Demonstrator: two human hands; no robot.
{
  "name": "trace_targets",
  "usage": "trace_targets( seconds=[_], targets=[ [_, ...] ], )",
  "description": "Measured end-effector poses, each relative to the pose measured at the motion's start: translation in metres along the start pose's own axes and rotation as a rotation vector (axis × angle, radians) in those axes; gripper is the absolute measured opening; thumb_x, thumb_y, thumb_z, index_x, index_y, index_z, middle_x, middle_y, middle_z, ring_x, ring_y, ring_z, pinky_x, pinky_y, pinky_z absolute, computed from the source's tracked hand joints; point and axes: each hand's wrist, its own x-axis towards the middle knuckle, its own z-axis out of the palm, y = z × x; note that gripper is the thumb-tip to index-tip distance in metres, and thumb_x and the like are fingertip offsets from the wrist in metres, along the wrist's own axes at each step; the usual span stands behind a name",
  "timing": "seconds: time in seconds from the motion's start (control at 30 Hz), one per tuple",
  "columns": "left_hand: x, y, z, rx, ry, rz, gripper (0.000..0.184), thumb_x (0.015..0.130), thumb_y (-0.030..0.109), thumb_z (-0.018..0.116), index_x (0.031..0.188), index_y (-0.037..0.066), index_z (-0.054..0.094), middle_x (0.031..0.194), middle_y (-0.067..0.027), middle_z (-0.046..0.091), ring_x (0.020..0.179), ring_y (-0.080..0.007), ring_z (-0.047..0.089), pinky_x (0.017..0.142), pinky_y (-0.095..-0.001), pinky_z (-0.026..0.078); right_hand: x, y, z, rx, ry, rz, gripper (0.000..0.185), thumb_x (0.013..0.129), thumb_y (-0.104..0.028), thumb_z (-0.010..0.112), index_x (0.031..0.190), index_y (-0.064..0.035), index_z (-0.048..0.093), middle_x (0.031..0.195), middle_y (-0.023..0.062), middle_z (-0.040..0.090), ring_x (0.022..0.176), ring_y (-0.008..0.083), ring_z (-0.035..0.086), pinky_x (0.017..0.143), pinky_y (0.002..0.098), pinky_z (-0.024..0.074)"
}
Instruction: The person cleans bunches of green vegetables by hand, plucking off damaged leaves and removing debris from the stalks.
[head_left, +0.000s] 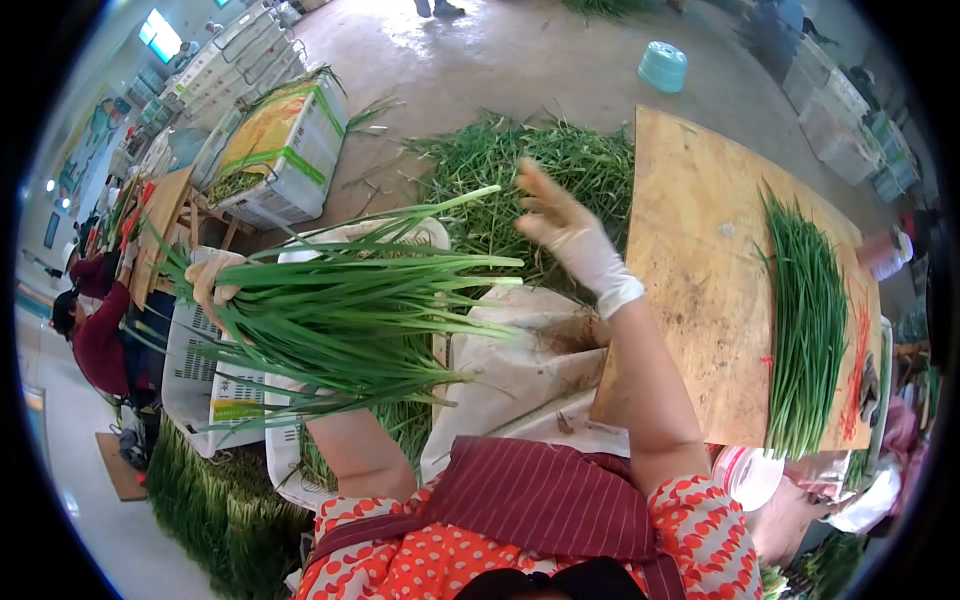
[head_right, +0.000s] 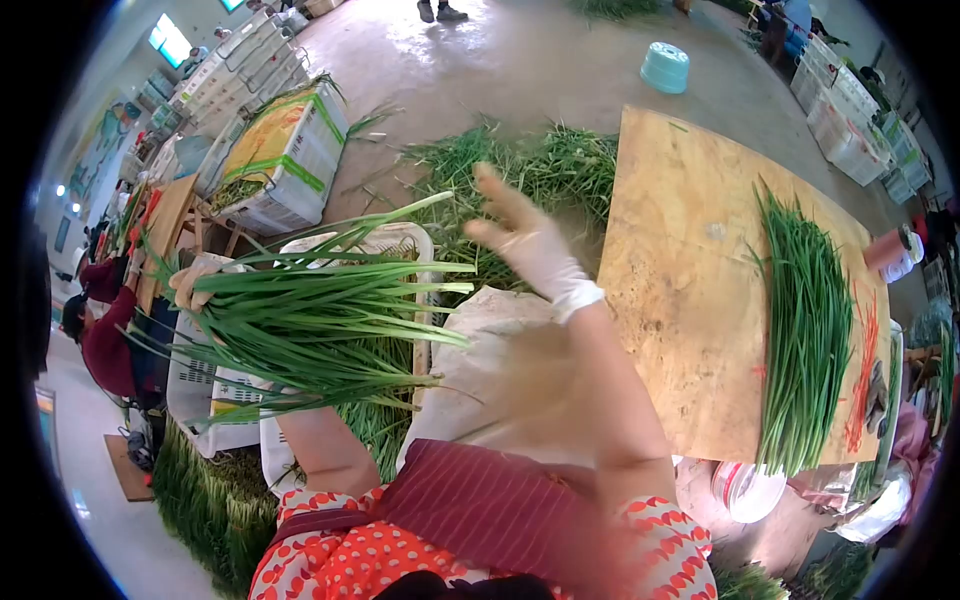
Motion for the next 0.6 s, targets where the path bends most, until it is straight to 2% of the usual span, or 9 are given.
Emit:
trace_targets(
  seconds=[0.07,0.13,0.17,0.23,0.37,0.4,0.43,0.53,0.6],
  targets=[
    [0.006,-0.007,0.0,0.021,0.045,0.002,0.017,0.084,0.003,0.049,0.101,0.003,0.05,0.092,0.0011,0.054,0.076,-0.0102,0.049,0.083,-0.0269,0.04,-0.001,0.002,0.012,0.014,-0.056,-0.096,0.043,0.084,-0.017,0.061,0.125,-0.0114,0.049,0.116,0.0101,0.057,0.096,0.0144,0.055,0.085,0.0267,0.0455],
    [0.009,-0.011,0.0,0.048,0.087,0.011,0.016,0.084,0.003,0.049,0.1,0.003,0.05,0.092,0.001,0.054,0.076,-0.0103,0.049,0.083,-0.027,0.04,0.004,-0.001,0.009,0.042,-0.149,0.196,0.025,0.086,-0.016,0.058,0.108,-0.0049,0.06,0.088,0.0056,0.063,0.072,0.0102,0.056,0.067,0.0214,0.0469],
    [0.011,-0.013,0.001,0.062,0.104,0.017,0.016,0.084,0.004,0.049,0.1,0.003,0.05,0.092,0.0009,0.054,0.076,-0.0103,0.049,0.083,-0.027,0.04,0.002,-0.012,0.003,0.086,-0.032,0.184,0.016,0.088,-0.014,0.055,0.093,-0.0019,0.064,0.067,0.0001,0.058,0.059,0.0069,0.052,0.057,0.0182,0.0434],
    [0.014,-0.015,0.001,0.092,0.134,0.025,0.016,0.084,0.004,0.049,0.1,0.003,0.05,0.092,0.0008,0.054,0.076,-0.0104,0.049,0.083,-0.0271,0.04,0.005,0.003,-0.014,0.125,0.139,0.259,0.016,0.089,-0.014,0.053,0.092,-0.0027,0.064,0.066,0.0016,0.059,0.059,0.0082,0.053,0.06,0.0196,0.045],
    [0.021,-0.02,0.0,0.132,0.181,0.034,0.016,0.084,0.004,0.049,0.1,0.003,0.05,0.092,0.0006,0.054,0.076,-0.0106,0.049,0.083,-0.0272,0.04,-0.014,0.021,-0.005,0.128,-0.129,0.168,0.026,0.087,-0.015,0.056,0.111,-0.0042,0.059,0.103,0.0067,0.062,0.09,0.0116,0.056,0.083,0.025,0.0446],
    [0.022,-0.022,-0.001,0.139,0.193,0.038,0.016,0.084,0.004,0.049,0.1,0.003,0.05,0.092,0.0006,0.054,0.076,-0.0106,0.049,0.083,-0.0272,0.04,-0.017,0.016,0.003,0.202,-0.257,0.213,0.041,0.083,-0.019,0.062,0.123,-0.0128,0.052,0.122,0.0081,0.053,0.115,0.0189,0.046,0.099,0.0322,0.0357],
    [0.026,-0.022,-0.002,0.148,0.206,0.048,0.016,0.084,0.004,0.049,0.099,0.003,0.05,0.092,0.0005,0.054,0.076,-0.0107,0.049,0.083,-0.0273,0.04,-0.013,0.029,0.009,0.103,-0.382,0.245,0.045,0.083,-0.017,0.061,0.126,-0.0117,0.048,0.128,0.0081,0.049,0.117,0.0223,0.045,0.101,0.0334,0.0344],
    [0.026,-0.027,-0.001,0.169,0.237,0.053,0.015,0.084,0.004,0.049,0.099,0.003,0.05,0.091,0.0004,0.054,0.076,-0.0108,0.049,0.083,-0.0273,0.04,-0.016,0.045,0.038,0.413,-0.452,0.086,0.042,0.083,-0.01,0.059,0.124,-0.0062,0.049,0.127,0.0107,0.049,0.113,0.0206,0.048,0.099,0.0309,0.0363],
    [0.027,-0.031,0.001,0.187,0.251,0.05,0.015,0.084,0.004,0.049,0.099,0.003,0.05,0.091,0.0003,0.054,0.076,-0.0109,0.049,0.083,-0.0274,0.04,-0.014,0.018,0.051,0.02,-0.43,0.061,0.04,0.082,-0.005,0.059,0.12,-0.0032,0.051,0.119,0.0097,0.054,0.105,0.0132,0.053,0.094,0.0258,0.041]
  ],
)
